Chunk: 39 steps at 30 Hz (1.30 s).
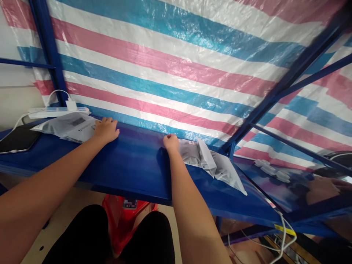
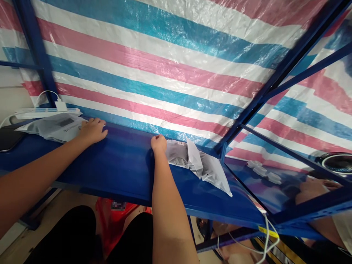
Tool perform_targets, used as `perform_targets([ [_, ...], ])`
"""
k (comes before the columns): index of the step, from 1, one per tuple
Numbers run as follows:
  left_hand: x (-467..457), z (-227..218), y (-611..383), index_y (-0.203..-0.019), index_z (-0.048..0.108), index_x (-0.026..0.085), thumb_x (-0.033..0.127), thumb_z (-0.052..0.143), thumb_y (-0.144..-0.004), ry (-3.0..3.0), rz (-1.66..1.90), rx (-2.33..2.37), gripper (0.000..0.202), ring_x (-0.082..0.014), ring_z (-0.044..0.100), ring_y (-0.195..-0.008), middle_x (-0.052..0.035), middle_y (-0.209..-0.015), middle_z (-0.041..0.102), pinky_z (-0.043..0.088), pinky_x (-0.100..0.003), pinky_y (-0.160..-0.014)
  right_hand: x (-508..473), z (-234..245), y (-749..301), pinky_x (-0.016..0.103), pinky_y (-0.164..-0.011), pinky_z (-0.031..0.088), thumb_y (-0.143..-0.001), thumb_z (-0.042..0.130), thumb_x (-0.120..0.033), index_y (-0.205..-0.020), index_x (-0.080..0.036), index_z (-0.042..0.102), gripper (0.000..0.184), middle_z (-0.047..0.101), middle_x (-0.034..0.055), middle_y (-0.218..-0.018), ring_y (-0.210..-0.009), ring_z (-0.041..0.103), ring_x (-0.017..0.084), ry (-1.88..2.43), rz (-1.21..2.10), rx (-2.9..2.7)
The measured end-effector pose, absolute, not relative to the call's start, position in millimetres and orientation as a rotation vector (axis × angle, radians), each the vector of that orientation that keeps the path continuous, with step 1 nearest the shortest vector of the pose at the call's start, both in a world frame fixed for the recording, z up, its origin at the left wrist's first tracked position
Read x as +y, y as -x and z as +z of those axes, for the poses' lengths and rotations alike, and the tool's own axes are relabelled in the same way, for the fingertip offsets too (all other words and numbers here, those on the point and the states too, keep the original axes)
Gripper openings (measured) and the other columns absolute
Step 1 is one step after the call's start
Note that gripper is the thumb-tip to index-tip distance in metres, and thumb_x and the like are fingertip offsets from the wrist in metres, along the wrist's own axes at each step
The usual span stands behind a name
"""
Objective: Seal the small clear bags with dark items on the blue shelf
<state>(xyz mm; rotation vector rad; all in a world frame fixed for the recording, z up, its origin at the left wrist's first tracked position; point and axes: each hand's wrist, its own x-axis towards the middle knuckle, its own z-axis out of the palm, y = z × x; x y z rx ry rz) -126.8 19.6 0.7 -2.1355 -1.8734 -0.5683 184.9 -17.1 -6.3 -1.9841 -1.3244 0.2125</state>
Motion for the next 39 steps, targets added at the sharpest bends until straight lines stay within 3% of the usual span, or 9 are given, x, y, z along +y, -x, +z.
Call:
perform_targets([
  [2,13.6,8.4,96.0,-0.120,0.063,0.019,0.041,0.047,-0.092,2.252,-0.660,-1.745,0.039,-0.0364,0.050,-0.124,-0.0166,-0.128,0.062,0.037,-0.050,-0.102,-25.1,-0.6,-183.2,0.045,-0.097,0.044,-0.089,0.055,-0.026,-0.110,-0.016,0.069,0.028,0.069,0.0157,-0.110,-0.111,0.060,0.032,2.017,-0.019,-1.270],
  [5,6.8,12.6,39.0,-0.107,0.067,0.021,0.043,0.047,-0.093,2.497,-0.805,-1.587,0.033,-0.0291,0.058,-0.114,-0.0118,-0.117,0.067,0.045,-0.039,-0.094,-36.4,4.3,-187.1,0.060,-0.111,0.027,-0.087,0.056,-0.024,-0.122,-0.016,0.064,0.037,0.057,0.0207,-0.132,-0.132,0.043,0.038,2.110,-0.375,-1.129],
  [8,0.7,1.7,-2.7,-0.094,0.068,0.020,0.039,0.047,-0.095,2.639,-0.867,-1.571,0.029,-0.0246,0.063,-0.097,-0.0103,-0.105,0.070,0.047,-0.034,-0.079,-42.0,4.2,-195.5,0.066,-0.112,0.015,-0.085,0.060,-0.026,-0.127,-0.010,0.060,0.045,0.049,0.0273,-0.139,-0.137,0.035,0.043,2.340,-0.314,-1.089],
  [16,5.2,-31.1,0.4,-0.083,0.069,0.020,0.031,0.051,-0.091,2.777,-1.114,-1.495,0.023,-0.0205,0.063,-0.079,-0.0071,-0.086,0.072,0.044,-0.030,-0.070,-44.2,7.8,-206.8,0.065,-0.107,0.025,-0.088,0.059,-0.040,-0.138,-0.014,0.051,0.057,0.038,0.0269,-0.148,-0.139,0.031,0.046,2.581,-0.156,-1.028],
  [19,9.3,-32.1,2.3,-0.082,0.071,0.021,0.032,0.052,-0.089,2.782,-1.072,-1.587,0.022,-0.0213,0.063,-0.076,-0.0069,-0.085,0.073,0.041,-0.031,-0.066,-57.3,10.0,-211.3,0.069,-0.101,0.030,-0.085,0.062,-0.042,-0.142,-0.018,0.047,0.063,0.039,0.0250,-0.146,-0.135,0.037,0.049,2.619,-0.049,-1.013],
  [22,8.8,-32.0,-1.3,-0.081,0.071,0.022,0.034,0.054,-0.089,2.796,-0.991,-1.618,0.022,-0.0216,0.063,-0.074,-0.0063,-0.083,0.073,0.040,-0.032,-0.064,-73.8,4.9,-206.1,0.064,-0.100,0.034,-0.086,0.063,-0.042,-0.142,-0.018,0.047,0.064,0.038,0.0251,-0.146,-0.132,0.041,0.046,2.609,-0.154,-1.173],
  [25,7.6,-32.9,-3.4,-0.082,0.070,0.022,0.039,0.053,-0.091,2.796,-1.051,-1.584,0.026,-0.0219,0.064,-0.076,-0.0063,-0.083,0.073,0.042,-0.031,-0.067,-86.1,-4.2,-187.2,0.058,-0.099,0.037,-0.086,0.061,-0.048,-0.144,-0.017,0.046,0.067,0.039,0.0253,-0.148,-0.128,0.046,0.043,2.488,-0.267,-1.422],
  [31,16.7,-38.7,-1.0,-0.108,0.068,0.021,0.032,0.051,-0.093,2.748,-1.407,-1.534,0.025,-0.0221,0.067,-0.096,-0.0083,-0.112,0.073,0.048,-0.031,-0.085,-90.9,-15.1,-149.1,0.059,-0.108,0.029,-0.090,0.052,-0.056,-0.144,-0.020,0.049,0.064,0.041,0.0166,-0.155,-0.134,0.040,0.040,1.982,-0.480,-2.007],
  [39,15.3,-38.0,-1.3,-0.104,0.070,0.023,0.034,0.059,-0.088,2.962,-1.340,-1.496,0.022,-0.0238,0.070,-0.092,-0.0070,-0.102,0.076,0.051,-0.033,-0.082,-80.9,-21.0,-153.6,0.052,-0.107,0.033,-0.089,0.054,-0.057,-0.144,-0.018,0.048,0.068,0.048,0.0172,-0.148,-0.128,0.047,0.035,1.795,-0.481,-2.002],
])
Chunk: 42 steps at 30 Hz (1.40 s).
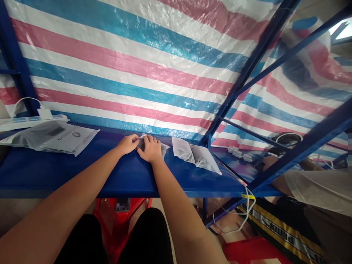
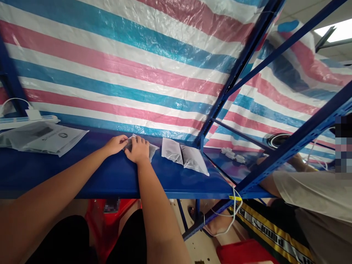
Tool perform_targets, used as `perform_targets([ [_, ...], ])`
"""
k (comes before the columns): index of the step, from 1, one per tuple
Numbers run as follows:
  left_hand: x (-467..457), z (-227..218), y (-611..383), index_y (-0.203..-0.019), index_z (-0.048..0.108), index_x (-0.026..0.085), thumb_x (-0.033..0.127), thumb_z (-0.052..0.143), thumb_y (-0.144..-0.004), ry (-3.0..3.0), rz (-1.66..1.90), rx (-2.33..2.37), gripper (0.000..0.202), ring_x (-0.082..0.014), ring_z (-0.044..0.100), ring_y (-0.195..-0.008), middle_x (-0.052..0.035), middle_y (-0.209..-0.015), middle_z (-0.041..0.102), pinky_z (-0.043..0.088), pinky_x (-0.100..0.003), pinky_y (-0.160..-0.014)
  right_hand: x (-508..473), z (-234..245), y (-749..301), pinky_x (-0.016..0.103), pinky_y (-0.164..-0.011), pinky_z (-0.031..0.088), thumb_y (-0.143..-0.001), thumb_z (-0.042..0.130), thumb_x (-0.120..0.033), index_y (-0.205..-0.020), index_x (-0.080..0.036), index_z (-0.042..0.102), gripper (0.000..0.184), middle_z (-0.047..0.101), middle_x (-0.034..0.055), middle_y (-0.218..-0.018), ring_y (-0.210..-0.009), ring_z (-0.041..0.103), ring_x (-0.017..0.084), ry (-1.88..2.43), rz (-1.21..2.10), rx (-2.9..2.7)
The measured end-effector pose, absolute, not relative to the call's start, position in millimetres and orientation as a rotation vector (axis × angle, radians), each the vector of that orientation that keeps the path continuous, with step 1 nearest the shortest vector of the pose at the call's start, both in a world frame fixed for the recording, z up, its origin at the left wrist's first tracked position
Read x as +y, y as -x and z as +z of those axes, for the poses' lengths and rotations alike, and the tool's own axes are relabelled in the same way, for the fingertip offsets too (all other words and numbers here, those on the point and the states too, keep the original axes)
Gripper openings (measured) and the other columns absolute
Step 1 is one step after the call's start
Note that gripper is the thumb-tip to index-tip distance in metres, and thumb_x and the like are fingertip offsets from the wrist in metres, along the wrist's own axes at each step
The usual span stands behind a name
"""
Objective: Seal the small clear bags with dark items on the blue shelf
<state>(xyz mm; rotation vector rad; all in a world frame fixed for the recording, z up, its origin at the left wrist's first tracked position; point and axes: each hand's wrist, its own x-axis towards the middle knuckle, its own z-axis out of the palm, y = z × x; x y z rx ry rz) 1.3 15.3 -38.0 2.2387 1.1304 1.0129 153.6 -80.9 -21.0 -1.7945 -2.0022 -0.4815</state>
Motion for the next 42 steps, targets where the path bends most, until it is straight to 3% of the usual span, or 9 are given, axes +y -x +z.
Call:
perform_targets([
  [4,16.4,-37.1,-4.2,-0.102,0.072,0.020,0.023,0.066,-0.078,-2.085,1.080,1.104,0.025,-0.0233,0.070,-0.091,-0.0079,-0.101,0.076,0.053,-0.034,-0.084,-78.3,-22.1,-157.5,0.051,-0.106,0.033,-0.090,0.055,-0.057,-0.139,-0.017,0.051,0.064,0.053,0.0186,-0.141,-0.124,0.049,0.035,1.801,-0.464,-1.883],
  [8,19.1,-39.7,-5.0,-0.097,0.073,0.018,0.023,0.070,-0.072,-1.900,1.133,1.001,0.026,-0.0224,0.069,-0.085,-0.0080,-0.096,0.076,0.055,-0.034,-0.080,-80.3,-22.5,-159.9,0.052,-0.108,0.030,-0.094,0.048,-0.060,-0.133,-0.016,0.054,0.059,0.055,0.0196,-0.137,-0.127,0.047,0.034,1.791,-0.461,-1.735],
  [11,20.0,-41.5,-4.2,-0.093,0.073,0.017,0.022,0.072,-0.069,-1.810,1.168,0.981,0.025,-0.0220,0.068,-0.084,-0.0081,-0.093,0.076,0.055,-0.035,-0.080,-82.4,-23.3,-158.0,0.053,-0.111,0.026,-0.087,0.059,-0.063,-0.131,-0.017,0.056,0.064,0.053,0.0188,-0.139,-0.130,0.042,0.035,1.719,-0.489,-1.813],
  [14,19.7,-41.1,-3.9,-0.091,0.073,0.017,0.021,0.075,-0.067,-1.758,1.191,0.971,0.025,-0.0217,0.068,-0.085,-0.0076,-0.091,0.075,0.054,-0.035,-0.080,-81.8,-23.6,-153.3,0.050,-0.110,0.029,-0.085,0.068,-0.051,-0.123,-0.019,0.063,0.050,0.054,0.0158,-0.137,-0.128,0.043,0.033,1.645,-0.515,-2.016],
  [18,18.3,-36.9,-3.9,-0.090,0.071,0.016,0.024,0.074,-0.070,-1.627,1.175,0.957,0.022,-0.0168,0.063,-0.067,-0.0048,-0.081,0.072,0.052,-0.032,-0.068,-78.5,-21.8,-149.2,0.046,-0.105,0.033,-0.096,0.054,-0.032,-0.115,-0.020,0.070,0.027,0.059,0.0127,-0.125,-0.120,0.046,0.029,1.630,-0.560,-2.125],
  [22,16.8,-32.1,-2.6,-0.090,0.070,0.016,0.018,0.072,-0.068,-1.543,1.166,0.977,0.021,-0.0138,0.061,-0.064,-0.0038,-0.081,0.070,0.050,-0.028,-0.062,-78.3,-18.9,-151.2,0.045,-0.102,0.035,-0.101,0.046,-0.031,-0.112,-0.020,0.073,0.031,0.061,0.0125,-0.122,-0.116,0.047,0.028,1.676,-0.561,-2.089],
  [31,12.6,-25.4,2.8,-0.079,0.066,0.013,0.014,0.076,-0.069,-1.193,1.095,0.949,0.014,-0.0135,0.063,-0.063,-0.0040,-0.067,0.066,0.056,-0.030,-0.072,-80.7,-14.6,-153.2,0.044,-0.096,0.036,-0.104,0.039,-0.032,-0.108,-0.022,0.076,0.039,0.065,0.0125,-0.119,-0.112,0.049,0.029,1.785,-0.517,-2.030],
  [38,2.8,-14.0,5.9,-0.066,0.065,0.011,0.026,0.078,-0.075,-1.208,0.928,1.011,0.022,-0.0107,0.056,-0.053,-0.0039,-0.059,0.061,0.047,-0.026,-0.056,-82.6,-13.2,-154.2,0.041,-0.097,0.037,-0.105,0.039,-0.033,-0.108,-0.025,0.075,0.037,0.068,0.0084,-0.113,-0.108,0.055,0.026,1.753,-0.538,-2.035],
  [42,3.7,-14.9,6.7,-0.066,0.063,0.013,0.030,0.082,-0.071,-1.241,0.955,0.991,0.026,-0.0093,0.053,-0.053,-0.0008,-0.059,0.059,0.044,-0.025,-0.056,-81.1,-13.2,-153.7,0.040,-0.097,0.039,-0.105,0.040,-0.034,-0.108,-0.024,0.076,0.037,0.068,0.0092,-0.111,-0.107,0.056,0.025,1.745,-0.528,-2.073],
])
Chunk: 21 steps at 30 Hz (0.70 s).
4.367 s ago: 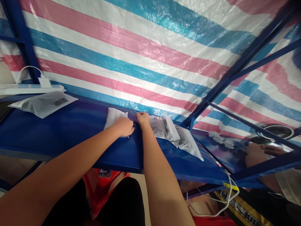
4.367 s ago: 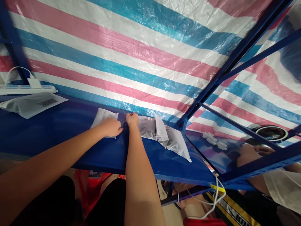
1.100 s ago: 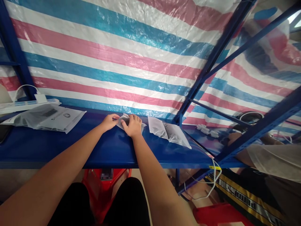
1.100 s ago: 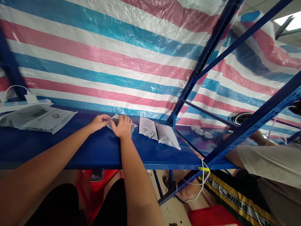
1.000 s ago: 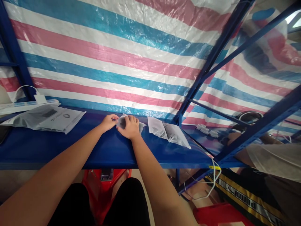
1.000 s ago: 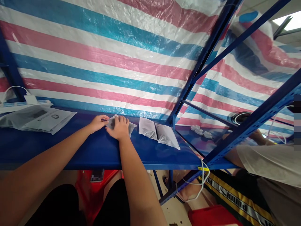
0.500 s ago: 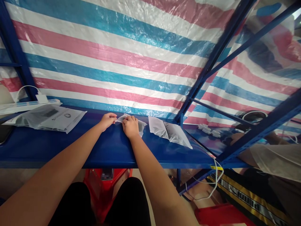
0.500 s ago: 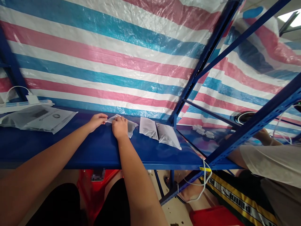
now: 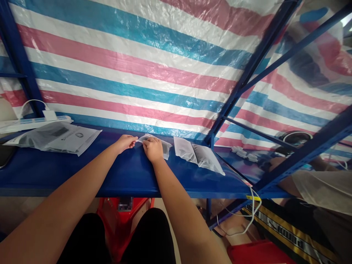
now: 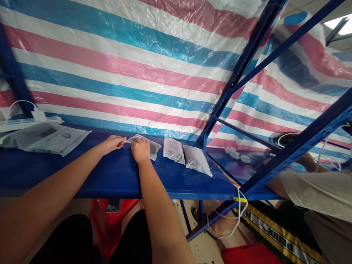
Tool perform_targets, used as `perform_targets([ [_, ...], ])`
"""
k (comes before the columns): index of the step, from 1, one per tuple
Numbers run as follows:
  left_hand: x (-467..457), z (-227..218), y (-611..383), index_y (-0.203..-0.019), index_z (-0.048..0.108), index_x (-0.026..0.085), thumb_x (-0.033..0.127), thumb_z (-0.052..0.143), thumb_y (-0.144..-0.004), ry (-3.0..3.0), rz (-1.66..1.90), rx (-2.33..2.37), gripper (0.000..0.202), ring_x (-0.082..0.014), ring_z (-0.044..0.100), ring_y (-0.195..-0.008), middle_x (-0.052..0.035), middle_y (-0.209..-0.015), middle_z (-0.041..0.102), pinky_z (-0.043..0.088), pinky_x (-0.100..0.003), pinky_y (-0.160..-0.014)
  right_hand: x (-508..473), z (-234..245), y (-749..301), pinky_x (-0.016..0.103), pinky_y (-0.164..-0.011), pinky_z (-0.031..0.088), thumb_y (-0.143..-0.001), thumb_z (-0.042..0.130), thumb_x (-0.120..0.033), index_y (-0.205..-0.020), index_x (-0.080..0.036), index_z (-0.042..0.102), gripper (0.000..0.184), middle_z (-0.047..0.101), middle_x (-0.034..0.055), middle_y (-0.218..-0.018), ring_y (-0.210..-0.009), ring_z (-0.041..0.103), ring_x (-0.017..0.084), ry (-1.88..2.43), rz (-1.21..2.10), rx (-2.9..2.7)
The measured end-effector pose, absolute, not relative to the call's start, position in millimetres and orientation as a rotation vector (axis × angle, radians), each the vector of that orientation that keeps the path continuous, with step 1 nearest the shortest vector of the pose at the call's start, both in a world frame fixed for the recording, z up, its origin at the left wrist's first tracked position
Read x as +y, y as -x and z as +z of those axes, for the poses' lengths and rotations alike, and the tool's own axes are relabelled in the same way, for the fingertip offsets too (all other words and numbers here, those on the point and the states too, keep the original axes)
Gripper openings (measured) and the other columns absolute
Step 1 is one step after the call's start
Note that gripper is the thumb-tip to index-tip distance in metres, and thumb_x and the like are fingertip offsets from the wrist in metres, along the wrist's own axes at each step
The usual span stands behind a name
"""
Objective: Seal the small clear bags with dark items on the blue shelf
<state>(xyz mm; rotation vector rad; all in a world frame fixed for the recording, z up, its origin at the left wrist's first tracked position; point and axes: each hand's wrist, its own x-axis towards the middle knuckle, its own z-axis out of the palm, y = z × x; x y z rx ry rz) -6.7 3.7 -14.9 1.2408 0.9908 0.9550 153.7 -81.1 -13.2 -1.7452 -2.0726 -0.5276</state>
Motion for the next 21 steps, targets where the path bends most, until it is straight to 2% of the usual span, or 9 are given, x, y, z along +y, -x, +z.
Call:
perform_targets([
  [8,6.0,-22.5,2.8,-0.068,0.062,0.015,0.043,0.086,-0.066,-1.396,0.891,0.921,0.037,-0.0078,0.046,-0.052,0.0016,-0.059,0.053,0.032,-0.022,-0.050,-79.1,-14.8,-148.0,0.038,-0.095,0.040,-0.105,0.043,-0.037,-0.114,-0.021,0.072,0.035,0.066,0.0106,-0.113,-0.109,0.057,0.025,1.678,-0.537,-2.146],
  [11,5.0,-23.5,-0.8,-0.070,0.061,0.015,0.046,0.084,-0.068,-1.421,0.849,0.899,0.038,-0.0067,0.041,-0.050,0.0009,-0.061,0.053,0.025,-0.022,-0.047,-78.9,-14.6,-145.8,0.037,-0.094,0.040,-0.105,0.042,-0.038,-0.116,-0.021,0.072,0.036,0.066,0.0113,-0.112,-0.108,0.057,0.024,1.671,-0.540,-2.162],
  [15,1.5,-22.1,-4.6,-0.069,0.056,0.016,0.045,0.080,-0.073,-1.391,0.827,0.858,0.038,-0.0055,0.033,-0.046,0.0030,-0.059,0.047,0.017,-0.022,-0.046,-79.4,-14.4,-143.8,0.038,-0.094,0.039,-0.106,0.040,-0.035,-0.116,-0.020,0.071,0.036,0.066,0.0116,-0.112,-0.107,0.057,0.025,1.674,-0.574,-2.145],
  [21,-2.7,-19.8,-8.1,-0.063,0.046,0.019,0.042,0.072,-0.081,-1.399,0.810,0.916,0.039,-0.0061,0.027,-0.045,0.0055,-0.054,0.037,0.015,-0.024,-0.046,-81.7,-12.6,-139.7,0.041,-0.096,0.038,-0.106,0.033,-0.027,-0.130,-0.018,0.063,0.039,0.064,0.0138,-0.118,-0.110,0.054,0.028,1.618,-0.657,-2.186],
])
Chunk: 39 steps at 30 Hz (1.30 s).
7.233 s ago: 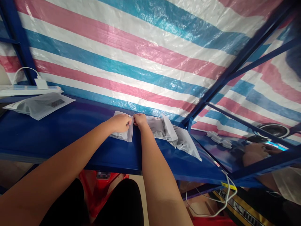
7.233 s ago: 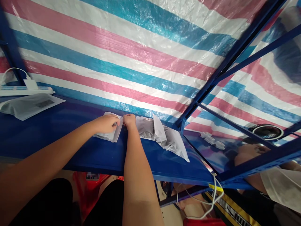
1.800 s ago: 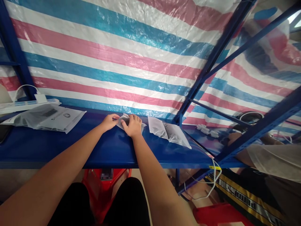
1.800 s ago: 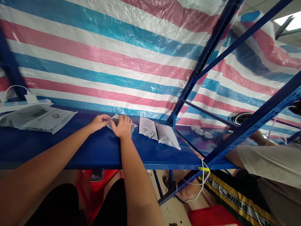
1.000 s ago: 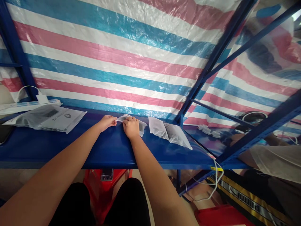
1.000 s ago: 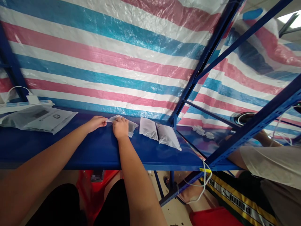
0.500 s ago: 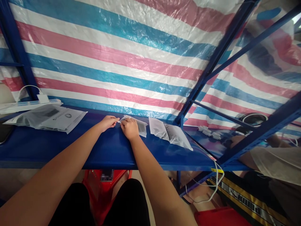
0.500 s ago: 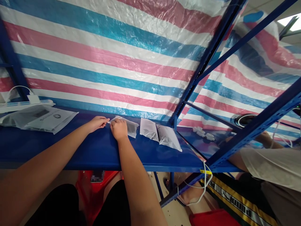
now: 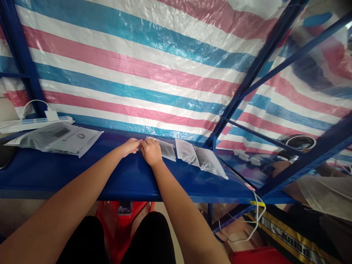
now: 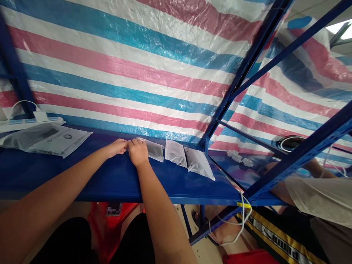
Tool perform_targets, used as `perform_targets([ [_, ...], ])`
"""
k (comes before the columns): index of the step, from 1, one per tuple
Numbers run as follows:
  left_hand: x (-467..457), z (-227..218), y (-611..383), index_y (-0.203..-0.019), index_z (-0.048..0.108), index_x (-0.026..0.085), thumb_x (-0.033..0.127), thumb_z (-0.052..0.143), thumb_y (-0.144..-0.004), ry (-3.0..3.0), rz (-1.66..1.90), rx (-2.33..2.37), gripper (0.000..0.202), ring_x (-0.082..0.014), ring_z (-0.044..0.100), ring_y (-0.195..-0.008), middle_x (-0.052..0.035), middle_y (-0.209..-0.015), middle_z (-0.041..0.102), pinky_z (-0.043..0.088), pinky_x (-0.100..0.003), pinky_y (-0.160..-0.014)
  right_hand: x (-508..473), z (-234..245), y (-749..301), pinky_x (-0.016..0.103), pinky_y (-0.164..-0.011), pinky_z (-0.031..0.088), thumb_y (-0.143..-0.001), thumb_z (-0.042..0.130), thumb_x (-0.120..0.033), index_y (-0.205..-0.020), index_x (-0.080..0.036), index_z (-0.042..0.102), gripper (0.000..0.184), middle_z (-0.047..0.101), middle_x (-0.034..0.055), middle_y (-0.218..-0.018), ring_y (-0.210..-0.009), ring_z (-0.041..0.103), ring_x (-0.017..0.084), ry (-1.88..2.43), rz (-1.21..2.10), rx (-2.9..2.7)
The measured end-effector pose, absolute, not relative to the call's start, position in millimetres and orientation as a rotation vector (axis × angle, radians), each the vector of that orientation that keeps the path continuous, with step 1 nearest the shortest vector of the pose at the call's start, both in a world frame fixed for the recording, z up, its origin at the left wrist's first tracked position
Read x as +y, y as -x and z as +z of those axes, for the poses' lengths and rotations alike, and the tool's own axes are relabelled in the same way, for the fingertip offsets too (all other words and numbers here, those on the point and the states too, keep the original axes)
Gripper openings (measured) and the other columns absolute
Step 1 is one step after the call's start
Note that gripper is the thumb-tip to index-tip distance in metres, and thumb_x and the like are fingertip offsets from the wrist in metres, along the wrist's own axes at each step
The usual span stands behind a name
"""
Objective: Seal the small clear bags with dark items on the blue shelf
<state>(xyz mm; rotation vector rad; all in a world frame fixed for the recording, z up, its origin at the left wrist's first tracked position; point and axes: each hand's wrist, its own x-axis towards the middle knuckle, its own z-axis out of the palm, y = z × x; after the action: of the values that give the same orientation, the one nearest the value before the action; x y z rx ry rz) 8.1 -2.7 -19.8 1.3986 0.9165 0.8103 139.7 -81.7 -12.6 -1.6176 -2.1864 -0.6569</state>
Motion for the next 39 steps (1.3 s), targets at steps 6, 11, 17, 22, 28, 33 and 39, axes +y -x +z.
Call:
perform_targets([
  [6,1.1,-19.2,-7.6,-0.067,0.048,0.020,0.043,0.070,-0.084,-1.392,0.828,0.973,0.036,-0.0069,0.027,-0.045,0.0062,-0.055,0.036,0.016,-0.024,-0.047,-79.9,-12.2,-138.1,0.044,-0.095,0.036,-0.103,0.037,-0.022,-0.123,-0.016,0.065,0.035,0.065,0.0147,-0.115,-0.107,0.053,0.029,1.638,-0.701,-2.194],
  [11,4.2,-13.6,3.2,-0.068,0.048,0.019,0.037,0.070,-0.084,-1.318,0.911,1.063,0.033,-0.0072,0.030,-0.045,0.0057,-0.055,0.037,0.017,-0.023,-0.046,-80.3,-11.8,-140.2,0.044,-0.094,0.036,-0.102,0.038,-0.021,-0.110,-0.015,0.068,0.032,0.065,0.0145,-0.116,-0.108,0.052,0.029,1.644,-0.715,-2.182],
  [17,1.9,-7.4,13.4,-0.067,0.052,0.016,0.048,0.073,-0.080,-1.301,0.892,1.037,0.040,-0.0059,0.036,-0.045,0.0018,-0.061,0.050,0.019,-0.022,-0.043,-81.3,-12.3,-146.1,0.043,-0.095,0.036,-0.104,0.035,-0.023,-0.110,-0.017,0.067,0.033,0.066,0.0133,-0.116,-0.110,0.053,0.028,1.683,-0.678,-2.142],
  [22,2.5,-9.2,9.5,-0.062,0.055,0.016,0.041,0.076,-0.076,-1.304,0.877,1.063,0.035,-0.0067,0.041,-0.043,-0.0001,-0.058,0.054,0.023,-0.022,-0.041,-81.0,-12.8,-146.5,0.042,-0.095,0.036,-0.103,0.039,-0.025,-0.114,-0.017,0.066,0.030,0.065,0.0141,-0.117,-0.110,0.053,0.028,1.694,-0.659,-2.136],
  [28,0.4,-11.1,1.9,-0.067,0.065,0.012,0.041,0.072,-0.076,-1.335,0.823,1.096,0.031,-0.0084,0.046,-0.043,-0.0075,-0.064,0.065,0.027,-0.022,-0.039,-78.8,-15.3,-144.4,0.041,-0.092,0.036,-0.105,0.037,-0.027,-0.112,-0.017,0.066,0.032,0.065,0.0127,-0.114,-0.106,0.053,0.027,1.651,-0.685,-2.137],
  [33,-0.7,-13.4,-2.9,-0.064,0.062,0.013,0.026,0.067,-0.073,-1.344,0.933,1.058,0.017,-0.0069,0.041,-0.040,-0.0046,-0.058,0.060,0.023,-0.021,-0.037,-78.6,-16.1,-144.0,0.041,-0.089,0.036,-0.101,0.044,-0.028,-0.109,-0.018,0.066,0.026,0.065,0.0117,-0.109,-0.103,0.054,0.027,1.619,-0.695,-2.091],
  [39,5.7,-10.3,5.8,-0.060,0.058,0.015,0.023,0.061,-0.066,-1.239,1.112,1.134,0.010,-0.0063,0.036,-0.039,-0.0022,-0.055,0.056,0.022,-0.020,-0.036,-81.1,-14.3,-145.4,0.040,-0.091,0.036,-0.096,0.049,-0.026,-0.101,-0.018,0.066,0.019,0.064,0.0118,-0.106,-0.103,0.053,0.027,1.676,-0.671,-2.008],
])
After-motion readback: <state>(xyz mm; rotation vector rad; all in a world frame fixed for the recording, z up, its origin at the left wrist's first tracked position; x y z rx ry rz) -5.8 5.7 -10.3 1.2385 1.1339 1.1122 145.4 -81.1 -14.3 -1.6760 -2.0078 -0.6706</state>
